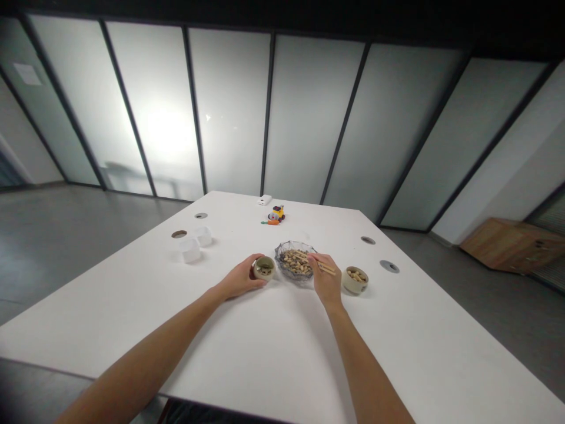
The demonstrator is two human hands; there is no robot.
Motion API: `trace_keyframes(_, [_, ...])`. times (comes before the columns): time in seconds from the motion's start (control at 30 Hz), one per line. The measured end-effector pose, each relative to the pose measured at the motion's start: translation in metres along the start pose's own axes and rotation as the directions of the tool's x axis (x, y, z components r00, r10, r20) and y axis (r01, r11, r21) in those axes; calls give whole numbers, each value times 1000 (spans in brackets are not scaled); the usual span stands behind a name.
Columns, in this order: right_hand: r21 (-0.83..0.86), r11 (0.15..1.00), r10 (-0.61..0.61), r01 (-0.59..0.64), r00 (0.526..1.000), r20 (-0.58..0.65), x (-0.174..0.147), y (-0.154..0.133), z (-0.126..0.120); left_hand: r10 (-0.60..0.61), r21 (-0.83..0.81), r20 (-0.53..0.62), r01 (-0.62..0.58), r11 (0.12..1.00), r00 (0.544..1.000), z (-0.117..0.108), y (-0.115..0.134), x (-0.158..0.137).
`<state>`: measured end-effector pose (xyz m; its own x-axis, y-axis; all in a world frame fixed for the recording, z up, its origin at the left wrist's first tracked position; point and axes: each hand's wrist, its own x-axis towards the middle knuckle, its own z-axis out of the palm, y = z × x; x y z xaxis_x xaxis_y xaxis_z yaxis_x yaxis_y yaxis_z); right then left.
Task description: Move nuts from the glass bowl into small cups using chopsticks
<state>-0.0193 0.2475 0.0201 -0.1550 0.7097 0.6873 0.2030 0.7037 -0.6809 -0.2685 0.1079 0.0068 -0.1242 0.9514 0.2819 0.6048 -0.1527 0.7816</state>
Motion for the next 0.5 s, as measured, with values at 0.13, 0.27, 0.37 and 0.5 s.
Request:
trace_keyframes(0.13, [-7,1000,1,-1,1000,-2,1,1,5,-6,6,-5,7,1000,1000,0,1,0])
trace_keyframes(0.27, [-32,999,25,-25,1000,-19,2,5,7,1,-2,-13,-1,1000,1000,0,1,1])
trace_keyframes(0.37, [-60,998,20,-23,999,-41,2,8,6,-1,-4,-7,1,1000,1000,1,1,1])
trace_keyframes(0.5, [-90,995,47,-53,997,-66,2,10,5,-6,0,0,6,1000,1000,1,1,0])
